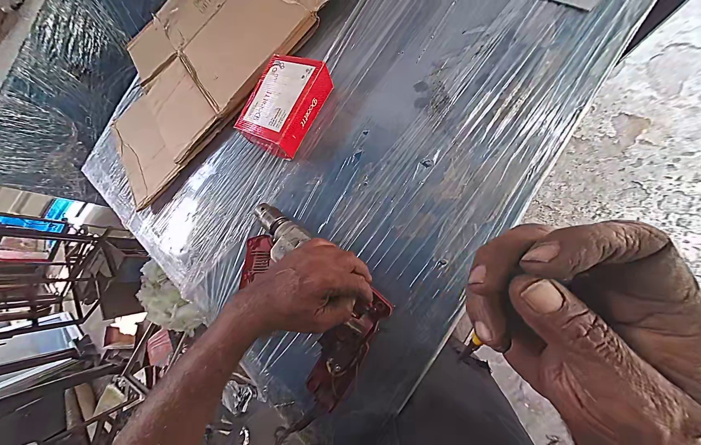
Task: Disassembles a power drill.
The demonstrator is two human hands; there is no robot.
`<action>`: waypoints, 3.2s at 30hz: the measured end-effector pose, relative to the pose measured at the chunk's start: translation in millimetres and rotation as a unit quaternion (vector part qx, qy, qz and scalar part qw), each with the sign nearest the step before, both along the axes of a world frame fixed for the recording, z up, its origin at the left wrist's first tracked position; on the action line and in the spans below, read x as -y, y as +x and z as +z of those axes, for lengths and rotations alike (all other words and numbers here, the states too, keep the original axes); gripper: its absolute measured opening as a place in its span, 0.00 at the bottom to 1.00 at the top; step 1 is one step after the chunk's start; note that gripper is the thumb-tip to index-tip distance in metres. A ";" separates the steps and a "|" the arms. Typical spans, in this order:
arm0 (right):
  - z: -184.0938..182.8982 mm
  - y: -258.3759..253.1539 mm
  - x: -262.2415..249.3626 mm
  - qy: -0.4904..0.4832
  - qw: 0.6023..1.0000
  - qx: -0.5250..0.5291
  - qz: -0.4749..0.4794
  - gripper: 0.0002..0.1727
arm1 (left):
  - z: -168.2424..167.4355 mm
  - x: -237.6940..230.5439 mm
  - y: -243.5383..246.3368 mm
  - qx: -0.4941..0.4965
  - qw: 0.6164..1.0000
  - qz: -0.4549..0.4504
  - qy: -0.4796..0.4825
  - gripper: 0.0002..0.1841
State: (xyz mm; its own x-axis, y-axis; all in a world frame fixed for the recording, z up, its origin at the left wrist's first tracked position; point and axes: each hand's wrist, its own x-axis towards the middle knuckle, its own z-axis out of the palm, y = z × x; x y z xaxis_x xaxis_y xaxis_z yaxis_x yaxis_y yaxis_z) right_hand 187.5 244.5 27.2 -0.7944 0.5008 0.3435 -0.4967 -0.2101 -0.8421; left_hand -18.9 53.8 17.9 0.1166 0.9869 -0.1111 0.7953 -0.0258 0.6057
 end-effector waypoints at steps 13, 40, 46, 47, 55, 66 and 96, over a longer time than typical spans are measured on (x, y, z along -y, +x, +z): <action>-15.4 7.4 0.0 -0.071 0.997 0.010 0.035 0.18 | -0.8 0.9 -14.4 0.070 0.997 -0.017 -0.011 0.19; -6.2 3.5 -3.7 -0.100 0.989 -0.071 0.083 0.11 | -1.1 -5.3 -6.6 0.032 0.999 -0.015 0.012 0.18; 31.3 -14.5 10.0 -0.014 0.993 -0.050 0.108 0.06 | -6.7 -4.0 -2.7 0.085 0.994 0.049 0.040 0.20; 36.4 -18.2 12.3 0.002 0.993 -0.044 0.111 0.07 | -7.3 -3.2 -1.6 0.092 0.992 0.065 0.053 0.17; 38.1 -44.9 35.6 0.031 0.988 -0.008 0.149 0.06 | -12.0 5.0 -1.0 0.190 0.966 0.075 0.157 0.12; 42.1 -44.7 41.9 0.190 0.968 0.032 0.160 0.17 | -12.3 3.4 2.4 0.079 0.980 0.068 0.171 0.08; 35.4 -24.8 51.9 0.371 0.924 0.094 0.008 0.11 | -8.9 -1.6 0.7 0.035 0.982 0.007 0.187 0.11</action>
